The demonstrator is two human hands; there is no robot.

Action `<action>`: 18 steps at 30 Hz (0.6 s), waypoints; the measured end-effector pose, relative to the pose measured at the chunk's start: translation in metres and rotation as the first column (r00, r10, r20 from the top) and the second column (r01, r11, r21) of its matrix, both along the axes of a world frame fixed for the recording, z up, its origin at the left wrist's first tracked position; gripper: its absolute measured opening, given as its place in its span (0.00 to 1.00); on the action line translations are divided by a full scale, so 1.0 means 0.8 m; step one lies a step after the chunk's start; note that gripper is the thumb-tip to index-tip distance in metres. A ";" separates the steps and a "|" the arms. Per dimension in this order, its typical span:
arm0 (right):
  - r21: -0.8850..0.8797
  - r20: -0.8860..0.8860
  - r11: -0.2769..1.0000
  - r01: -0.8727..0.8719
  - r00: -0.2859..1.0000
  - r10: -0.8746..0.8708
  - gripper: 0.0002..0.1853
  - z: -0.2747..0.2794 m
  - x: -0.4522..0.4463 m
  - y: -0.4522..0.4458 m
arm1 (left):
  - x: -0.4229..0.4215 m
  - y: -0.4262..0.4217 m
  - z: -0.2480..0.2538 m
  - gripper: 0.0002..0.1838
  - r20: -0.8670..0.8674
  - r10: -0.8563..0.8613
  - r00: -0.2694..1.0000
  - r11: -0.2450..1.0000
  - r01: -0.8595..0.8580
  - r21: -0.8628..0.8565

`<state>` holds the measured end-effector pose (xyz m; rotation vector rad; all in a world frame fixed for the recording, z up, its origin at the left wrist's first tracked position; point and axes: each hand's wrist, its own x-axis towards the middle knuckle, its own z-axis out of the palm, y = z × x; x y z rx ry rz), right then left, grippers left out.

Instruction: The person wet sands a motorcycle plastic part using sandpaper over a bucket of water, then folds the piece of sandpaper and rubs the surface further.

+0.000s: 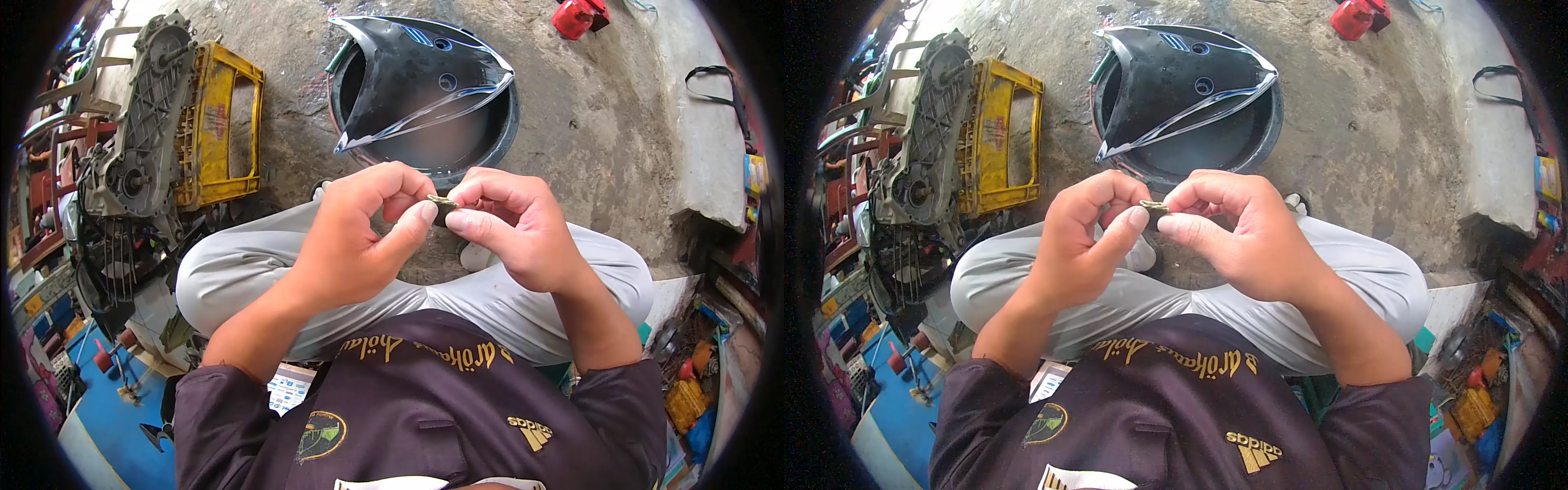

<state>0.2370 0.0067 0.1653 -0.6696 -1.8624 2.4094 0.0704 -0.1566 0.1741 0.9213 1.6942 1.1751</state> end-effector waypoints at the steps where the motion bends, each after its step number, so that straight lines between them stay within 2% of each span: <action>1: 0.000 0.000 1.000 0.000 1.000 0.000 0.06 0.001 0.001 0.002 | 0.001 0.000 0.001 0.06 -0.015 -0.017 1.000 1.000 0.017 -0.020; 3: -0.055 0.089 0.998 -0.009 0.996 0.014 0.07 0.004 0.001 0.010 | 0.003 0.002 0.000 0.07 -0.054 -0.007 0.999 1.000 0.007 0.000; 4: -0.055 0.089 0.998 -0.009 0.996 0.014 0.07 0.000 0.001 0.011 | 0.003 0.003 -0.001 0.09 -0.093 0.004 0.996 1.000 -0.002 0.020; 5: -0.141 0.074 0.989 0.042 0.997 -0.032 0.07 -0.008 0.001 0.012 | 0.002 0.005 -0.003 0.09 -0.093 0.004 0.996 1.000 -0.002 0.020; 6: -0.226 0.062 0.970 0.091 0.995 -0.079 0.08 -0.011 0.000 0.011 | 0.000 0.007 -0.006 0.11 -0.207 0.017 0.978 0.996 0.002 0.093; 7: -0.226 0.061 0.970 0.090 0.995 -0.078 0.08 -0.009 0.000 0.011 | -0.001 0.008 -0.008 0.14 -0.317 0.039 0.948 0.986 0.014 0.164; 9: -0.400 0.111 0.907 0.130 0.989 -0.093 0.09 -0.004 -0.002 0.012 | -0.002 0.008 -0.005 0.16 -0.361 0.032 0.932 0.986 0.030 0.164; 13: -0.410 0.110 0.909 0.077 0.993 -0.035 0.09 -0.011 -0.001 0.010 | -0.004 0.007 -0.003 0.16 -0.410 0.010 0.912 0.989 0.052 0.138; 16: -0.382 0.131 0.921 0.073 0.991 -0.024 0.08 -0.008 -0.002 0.005 | -0.003 0.007 -0.001 0.14 -0.402 0.015 0.915 0.994 0.031 0.108; 18: 0.045 0.106 0.981 0.187 0.976 -0.191 0.07 0.008 -0.007 -0.004 | -0.003 0.007 -0.003 0.13 -0.375 0.021 0.927 0.994 0.019 0.104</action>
